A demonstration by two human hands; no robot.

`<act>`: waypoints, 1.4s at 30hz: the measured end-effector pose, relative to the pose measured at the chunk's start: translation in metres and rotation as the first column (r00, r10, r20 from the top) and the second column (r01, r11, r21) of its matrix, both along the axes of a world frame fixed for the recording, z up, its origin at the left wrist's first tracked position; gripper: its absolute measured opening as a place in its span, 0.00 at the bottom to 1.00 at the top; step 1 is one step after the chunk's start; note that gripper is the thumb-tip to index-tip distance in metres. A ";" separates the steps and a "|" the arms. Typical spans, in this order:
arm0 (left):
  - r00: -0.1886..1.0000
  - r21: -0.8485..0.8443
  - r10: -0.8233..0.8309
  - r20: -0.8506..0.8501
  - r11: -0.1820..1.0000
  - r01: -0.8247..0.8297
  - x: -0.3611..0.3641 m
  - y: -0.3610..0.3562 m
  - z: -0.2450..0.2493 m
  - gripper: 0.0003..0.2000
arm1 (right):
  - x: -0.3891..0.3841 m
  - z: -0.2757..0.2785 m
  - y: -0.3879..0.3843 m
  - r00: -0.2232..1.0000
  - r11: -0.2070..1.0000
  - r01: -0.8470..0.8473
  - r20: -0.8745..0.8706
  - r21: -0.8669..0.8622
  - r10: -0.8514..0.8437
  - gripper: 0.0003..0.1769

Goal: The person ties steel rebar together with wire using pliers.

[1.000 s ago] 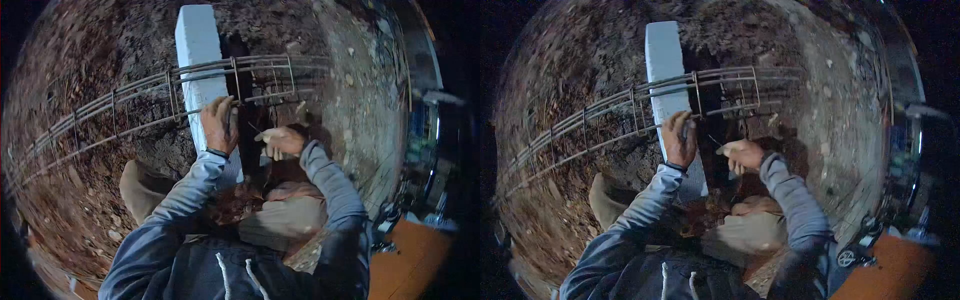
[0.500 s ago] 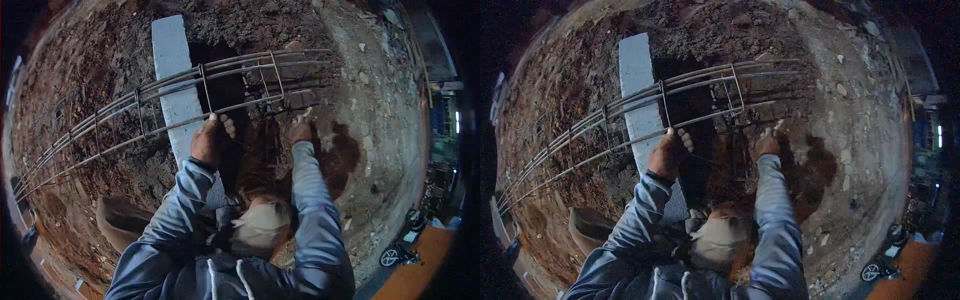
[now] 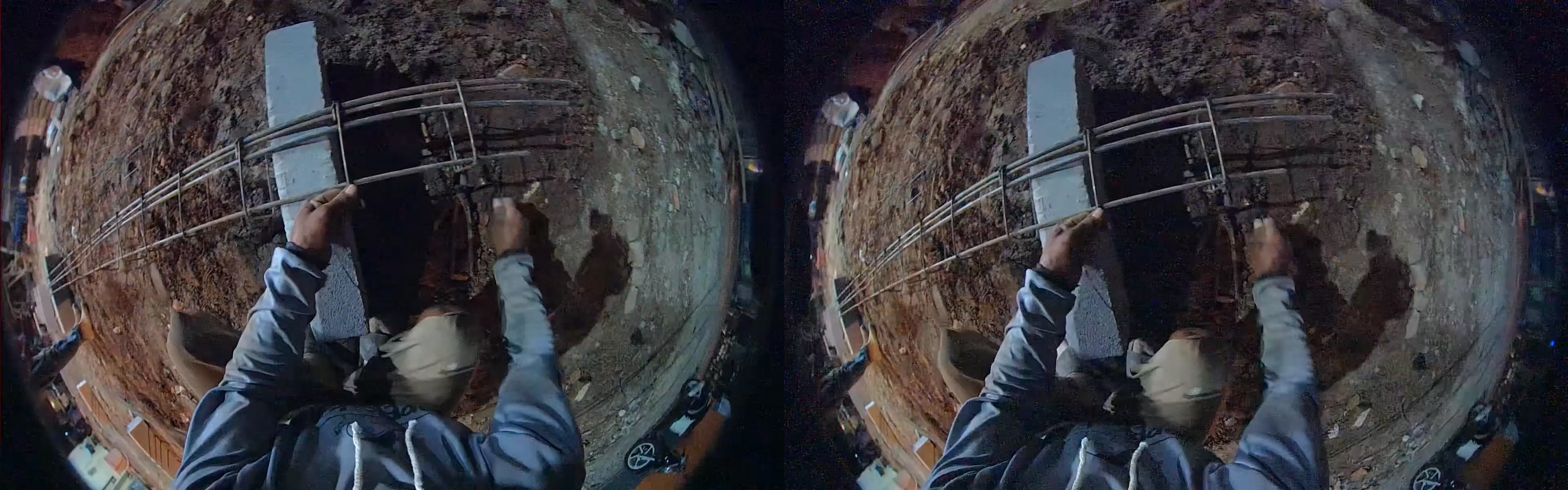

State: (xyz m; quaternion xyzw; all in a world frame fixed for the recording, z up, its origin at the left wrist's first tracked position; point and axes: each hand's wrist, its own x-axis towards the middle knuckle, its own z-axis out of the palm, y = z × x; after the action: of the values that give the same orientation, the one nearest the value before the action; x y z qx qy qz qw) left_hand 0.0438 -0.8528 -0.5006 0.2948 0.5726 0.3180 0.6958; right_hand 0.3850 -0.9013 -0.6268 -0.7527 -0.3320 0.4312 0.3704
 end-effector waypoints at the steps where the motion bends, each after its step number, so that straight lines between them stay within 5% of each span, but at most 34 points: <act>1: 1.000 -0.004 0.006 -0.011 1.000 -0.006 0.001 -0.002 0.006 0.15 | -0.006 0.009 -0.004 0.950 0.984 0.164 -0.282 0.073 -0.138 0.16; 2: 0.997 0.034 0.043 -0.062 0.999 -0.041 0.007 -0.007 0.014 0.15 | -0.022 0.060 -0.009 0.990 0.994 -0.091 0.102 -0.062 0.097 0.15; 3: 0.991 0.070 0.078 -0.107 0.995 -0.071 0.013 -0.014 0.021 0.16 | -0.032 0.091 -0.020 0.826 0.921 -0.268 0.425 -0.283 0.371 0.15; 4: 0.942 0.286 0.195 -0.275 0.951 -0.114 0.016 -0.025 0.007 0.17 | -0.033 0.088 -0.042 0.896 0.943 -0.282 0.304 -0.176 0.325 0.15; 5: 0.922 0.410 0.289 -0.257 0.897 -0.167 0.025 -0.035 0.017 0.17 | -0.035 0.086 -0.062 0.943 0.958 -0.277 0.173 -0.070 0.285 0.14; 7: 0.822 0.516 0.249 -0.513 0.854 0.063 0.031 -0.057 0.045 0.17 | -0.057 0.122 -0.076 0.951 0.955 -0.281 0.159 0.095 0.264 0.19; 8: 0.868 0.373 0.122 -0.481 0.925 0.076 0.038 -0.066 0.059 0.17 | -0.059 0.114 -0.086 0.962 0.965 -0.250 0.133 0.078 0.238 0.18; 9: 0.981 0.175 0.067 -0.182 0.984 -0.035 0.051 -0.071 0.067 0.17 | -0.061 0.106 -0.097 0.971 0.974 -0.218 0.108 0.061 0.211 0.16; 11: 0.992 -0.008 -0.105 -0.077 0.994 0.105 0.073 -0.065 0.063 0.24 | -0.066 0.109 -0.091 0.913 0.922 -0.375 -0.136 0.096 0.385 0.13; 12: 0.995 -0.093 -0.010 0.103 0.996 0.019 0.088 -0.058 0.059 0.26 | -0.066 0.107 -0.084 0.909 0.916 -0.384 -0.122 0.117 0.397 0.13; 14: 0.986 -0.001 0.003 0.167 1.000 -0.003 0.113 -0.041 -0.055 0.26 | -0.065 0.092 -0.072 0.855 0.935 -0.353 -0.416 -0.030 0.309 0.16; 15: 0.982 0.036 0.001 0.191 0.999 -0.008 0.125 -0.022 -0.048 0.24 | -0.066 0.083 -0.073 0.805 0.931 -0.344 -0.548 -0.120 0.227 0.18; 17: 0.988 0.137 -0.071 0.135 0.989 0.053 0.149 -0.004 -0.053 0.22 | -0.063 0.044 -0.091 0.828 0.893 -0.429 -0.456 -0.137 0.327 0.14; 18: 0.991 0.218 -0.127 0.050 0.969 0.113 0.163 0.003 -0.069 0.20 | -0.058 0.016 -0.104 0.829 0.832 -0.545 -0.216 -0.103 0.516 0.12; 19: 0.971 0.263 -0.223 -0.082 0.935 0.237 0.178 0.003 -0.096 0.19 | -0.052 -0.017 -0.123 0.629 0.681 -0.721 0.292 -0.127 0.721 0.10; 20: 0.936 0.322 -0.217 -0.279 0.897 0.304 0.179 -0.007 -0.086 0.18 | -0.046 -0.045 -0.139 0.284 0.533 -0.817 0.650 -0.221 0.705 0.09; 21: 0.863 0.364 -0.190 -0.469 0.848 0.385 0.174 -0.019 -0.068 0.17 | -0.034 -0.064 -0.146 0.021 0.426 -0.859 0.812 -0.284 0.584 0.07; 22: 0.860 0.363 -0.190 -0.474 0.847 0.388 0.163 -0.029 -0.058 0.17 | -0.032 -0.055 -0.139 -0.042 0.256 -0.928 0.760 -0.270 0.649 0.09; 23: 0.956 0.279 -0.224 -0.187 0.921 0.271 0.149 -0.038 -0.049 0.16 | -0.035 -0.047 -0.131 -0.121 0.073 -0.969 0.708 -0.237 0.696 0.11; 24: 0.973 0.157 -0.198 0.117 0.971 0.178 0.131 -0.043 -0.036 0.15 | -0.043 -0.052 -0.126 -0.120 0.069 -0.971 0.713 -0.231 0.691 0.11; 25: 0.937 0.218 -0.292 0.191 0.944 0.249 0.095 -0.041 -0.004 0.13 | -0.046 -0.054 -0.118 -0.079 0.148 -0.957 0.716 -0.248 0.693 0.12; 26: 0.920 0.036 -0.144 0.364 0.989 0.141 0.074 -0.049 0.006 0.11 | -0.047 -0.056 -0.108 0.013 0.299 -0.915 0.721 -0.271 0.693 0.13; 29: 0.936 -0.139 -0.061 0.347 0.984 0.115 0.006 -0.056 0.041 0.13 | -0.064 -0.048 -0.081 0.287 0.665 -0.675 0.715 -0.321 0.637 0.16; 31: 0.965 -0.161 -0.028 0.259 0.984 0.072 -0.024 -0.051 0.037 0.13 | -0.076 -0.032 -0.071 0.395 0.761 -0.538 0.690 -0.362 0.607 0.18; 35: 0.956 -0.074 0.077 0.281 0.996 -0.059 -0.039 -0.030 0.031 0.13 | -0.088 0.017 -0.059 0.560 0.781 -0.434 0.545 -0.449 0.624 0.24; 37: 0.992 0.056 0.112 0.053 0.992 -0.115 -0.027 -0.027 0.025 0.14 | -0.094 0.062 -0.058 0.665 0.768 -0.428 0.409 -0.477 0.625 0.27; 40: 0.999 0.112 0.023 0.041 0.993 -0.027 -0.017 -0.029 -0.021 0.14 | -0.111 0.136 -0.055 0.793 0.737 -0.433 0.169 -0.519 0.585 0.31; 42: 0.955 0.051 0.077 0.287 0.994 -0.096 -0.010 -0.035 -0.010 0.13 | -0.133 0.183 -0.050 0.828 0.711 -0.438 0.063 -0.550 0.558 0.34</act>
State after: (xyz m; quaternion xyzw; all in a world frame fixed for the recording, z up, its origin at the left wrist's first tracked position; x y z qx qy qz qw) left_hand 0.0338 -0.8880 -0.5107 0.2428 0.4686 0.4053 0.7465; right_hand 0.2523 -0.9517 -0.4440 -0.7484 -0.4357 0.4998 -0.0150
